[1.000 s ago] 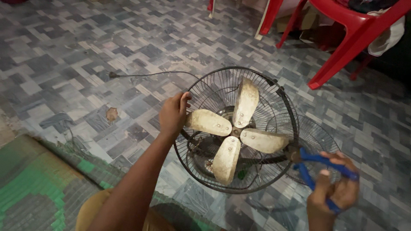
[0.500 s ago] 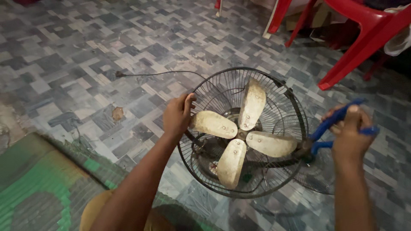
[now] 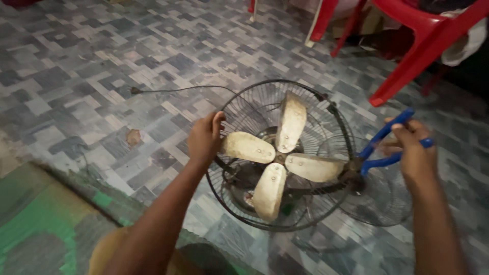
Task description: The person removes the front grille of an electric fan using a screwdriver and pliers. They unscrew the grille, detach it, and set it aside, then use pliers to manipulate the fan blades and internal components.
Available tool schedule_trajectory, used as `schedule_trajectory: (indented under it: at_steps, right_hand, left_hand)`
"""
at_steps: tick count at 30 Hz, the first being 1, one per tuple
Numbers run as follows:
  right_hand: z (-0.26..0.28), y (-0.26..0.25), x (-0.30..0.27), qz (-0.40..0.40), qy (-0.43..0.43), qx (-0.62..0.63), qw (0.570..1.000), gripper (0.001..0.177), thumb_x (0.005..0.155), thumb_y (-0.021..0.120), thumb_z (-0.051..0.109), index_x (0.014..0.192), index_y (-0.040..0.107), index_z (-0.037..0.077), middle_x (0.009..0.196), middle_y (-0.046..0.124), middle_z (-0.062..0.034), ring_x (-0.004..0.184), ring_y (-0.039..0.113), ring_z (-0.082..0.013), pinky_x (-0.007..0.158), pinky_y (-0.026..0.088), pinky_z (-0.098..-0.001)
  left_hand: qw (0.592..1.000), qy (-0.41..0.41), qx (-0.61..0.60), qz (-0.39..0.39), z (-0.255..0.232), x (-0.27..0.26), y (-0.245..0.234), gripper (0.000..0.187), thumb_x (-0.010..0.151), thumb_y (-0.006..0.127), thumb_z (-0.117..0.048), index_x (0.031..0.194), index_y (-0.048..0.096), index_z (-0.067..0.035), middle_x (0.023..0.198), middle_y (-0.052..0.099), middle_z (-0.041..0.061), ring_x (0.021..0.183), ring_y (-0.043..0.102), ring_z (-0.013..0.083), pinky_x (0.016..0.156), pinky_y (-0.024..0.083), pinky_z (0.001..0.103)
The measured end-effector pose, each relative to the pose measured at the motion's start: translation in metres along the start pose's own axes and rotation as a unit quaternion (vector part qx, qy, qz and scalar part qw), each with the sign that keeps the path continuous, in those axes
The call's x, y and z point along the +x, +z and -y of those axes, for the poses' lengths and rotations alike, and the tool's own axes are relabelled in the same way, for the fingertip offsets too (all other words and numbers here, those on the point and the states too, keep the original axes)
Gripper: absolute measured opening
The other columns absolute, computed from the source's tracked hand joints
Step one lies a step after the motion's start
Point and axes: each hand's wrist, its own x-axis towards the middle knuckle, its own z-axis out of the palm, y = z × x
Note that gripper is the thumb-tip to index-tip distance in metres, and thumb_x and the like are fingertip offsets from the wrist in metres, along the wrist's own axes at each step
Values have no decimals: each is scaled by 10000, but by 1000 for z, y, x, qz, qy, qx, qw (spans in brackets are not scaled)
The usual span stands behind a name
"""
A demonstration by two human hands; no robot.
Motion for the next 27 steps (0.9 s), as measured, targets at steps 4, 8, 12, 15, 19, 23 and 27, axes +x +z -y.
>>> schedule_trajectory:
  at_steps: [4, 8, 12, 15, 19, 23, 27]
  right_hand:
    - [-11, -7, -27, 24, -64, 149, 986, 473, 973, 442, 67, 1425, 488, -65, 1179, 638, -197, 955, 722, -350, 873, 609, -449]
    - [-7, -12, -77, -36, -138, 130, 981, 568, 896, 414, -57, 1462, 366, -75, 1417, 496, -178, 1060, 695, -355, 978, 605, -459]
    - [1, -13, -116, -69, -192, 138, 969, 698, 797, 358, -104, 1494, 351, -66, 1416, 472, -177, 1117, 676, -345, 1016, 582, -440]
    - [3, -5, -134, -91, -197, 150, 965, 707, 768, 354, -108, 1473, 359, -53, 1442, 444, -172, 1151, 661, -358, 1055, 582, -467]
    - [2, 5, -146, -95, -185, 165, 964, 754, 730, 370, -110, 1478, 330, -18, 1507, 389, -169, 1224, 637, -382, 1147, 573, -528]
    - [-1, 10, -148, -92, -176, 160, 967, 784, 729, 385, -130, 1498, 303, -5, 1519, 372, -149, 1253, 632, -392, 1137, 553, -532]
    - [-6, 14, -144, -86, -179, 163, 966, 790, 738, 388, -145, 1509, 298, 0, 1519, 378, -146, 1249, 635, -385, 1156, 539, -532]
  left_hand:
    - [1000, 3, 25, 0, -2, 0, 5, 406, 1064, 484, -412, 982, 743, -110, 759, 750, 81, 756, 709, 321, 670, 509, 452]
    - [1000, -2, 15, 1, -4, -2, 1, 409, 1060, 483, -422, 987, 737, -111, 780, 750, 77, 756, 721, 308, 667, 520, 439]
    - [1000, -17, 15, 6, -8, -4, 0, 408, 1056, 478, -431, 987, 739, -125, 786, 753, 71, 760, 724, 301, 665, 524, 437]
    - [1000, -6, 23, 3, -10, -4, -1, 407, 1069, 473, -429, 995, 741, -132, 787, 752, 72, 777, 719, 307, 671, 518, 444]
    - [999, -20, 27, 4, -11, -4, 0, 408, 1066, 471, -432, 995, 744, -136, 787, 749, 67, 767, 717, 304, 658, 515, 445]
    - [1000, -8, 15, -2, -12, -6, 0, 405, 1066, 469, -424, 986, 749, -142, 785, 752, 61, 763, 729, 290, 666, 526, 431]
    - [999, -26, 19, 4, -13, -4, -1, 397, 1054, 490, -428, 979, 749, -137, 779, 754, 62, 746, 733, 283, 646, 527, 420]
